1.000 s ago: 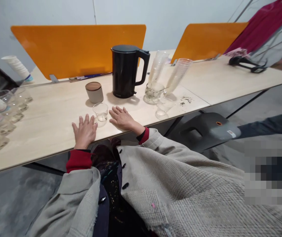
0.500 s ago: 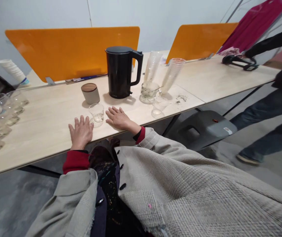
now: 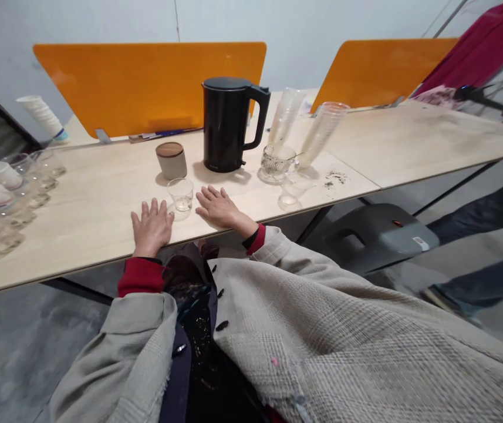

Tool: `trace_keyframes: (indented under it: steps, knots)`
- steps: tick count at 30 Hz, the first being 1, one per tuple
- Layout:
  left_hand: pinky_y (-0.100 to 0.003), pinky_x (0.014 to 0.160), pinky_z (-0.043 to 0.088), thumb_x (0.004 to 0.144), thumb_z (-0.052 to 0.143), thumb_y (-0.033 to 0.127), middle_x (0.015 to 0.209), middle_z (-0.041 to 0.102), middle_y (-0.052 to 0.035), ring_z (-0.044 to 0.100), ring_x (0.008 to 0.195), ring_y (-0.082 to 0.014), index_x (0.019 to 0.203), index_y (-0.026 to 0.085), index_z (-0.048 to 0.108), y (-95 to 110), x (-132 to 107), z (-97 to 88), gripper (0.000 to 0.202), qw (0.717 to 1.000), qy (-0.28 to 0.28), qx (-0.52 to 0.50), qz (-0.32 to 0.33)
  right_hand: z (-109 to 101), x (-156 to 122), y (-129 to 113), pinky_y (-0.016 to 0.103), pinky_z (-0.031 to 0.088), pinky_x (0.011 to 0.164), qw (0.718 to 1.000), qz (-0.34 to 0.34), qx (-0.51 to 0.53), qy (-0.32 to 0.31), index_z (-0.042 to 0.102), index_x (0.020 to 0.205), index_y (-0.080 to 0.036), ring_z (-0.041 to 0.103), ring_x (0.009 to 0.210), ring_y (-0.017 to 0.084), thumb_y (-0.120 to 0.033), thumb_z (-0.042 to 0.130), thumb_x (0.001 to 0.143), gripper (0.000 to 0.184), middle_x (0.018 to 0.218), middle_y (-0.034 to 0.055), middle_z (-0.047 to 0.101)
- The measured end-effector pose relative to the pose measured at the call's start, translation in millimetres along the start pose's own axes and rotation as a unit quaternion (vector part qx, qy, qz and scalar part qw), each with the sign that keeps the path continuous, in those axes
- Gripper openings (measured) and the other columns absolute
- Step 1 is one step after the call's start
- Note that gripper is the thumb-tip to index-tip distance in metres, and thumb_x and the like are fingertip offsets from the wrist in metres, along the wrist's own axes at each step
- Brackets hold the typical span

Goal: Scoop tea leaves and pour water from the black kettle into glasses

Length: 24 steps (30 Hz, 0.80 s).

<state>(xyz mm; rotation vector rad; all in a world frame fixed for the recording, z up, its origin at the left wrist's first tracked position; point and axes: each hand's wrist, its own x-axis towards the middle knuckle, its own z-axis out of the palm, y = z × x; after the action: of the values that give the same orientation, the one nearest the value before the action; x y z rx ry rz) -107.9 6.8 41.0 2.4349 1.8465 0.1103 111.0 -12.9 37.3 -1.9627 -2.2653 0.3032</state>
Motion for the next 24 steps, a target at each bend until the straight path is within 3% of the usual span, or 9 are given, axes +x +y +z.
trace_keyframes:
  steps: [13,24]
  knots:
    - [-0.074,0.138,0.016,0.112,0.019,0.047,0.187,0.026,-0.0152,0.019,0.175,-0.0408,0.175,0.018,0.040,-4.6,5.8,5.7,0.072,1.000,0.013,-0.014,0.002,5.7,5.2,5.4,0.065,0.016,0.141,1.000,-0.006,0.005,0.022,0.038,0.174,-0.015,0.019,0.176,0.035,-0.047,0.041,0.114,0.068,0.187,0.0165,0.026]
    - [-0.075,0.138,0.015,0.112,0.018,0.045,0.188,0.025,-0.0157,0.018,0.175,-0.0419,0.175,0.015,0.038,-3.3,3.8,4.4,0.072,1.000,0.007,-0.005,0.008,3.8,2.8,3.2,0.067,0.014,0.141,1.000,-0.005,0.008,0.012,0.035,0.175,-0.011,0.017,0.176,0.037,-0.045,0.040,0.115,0.070,0.187,0.0188,0.023]
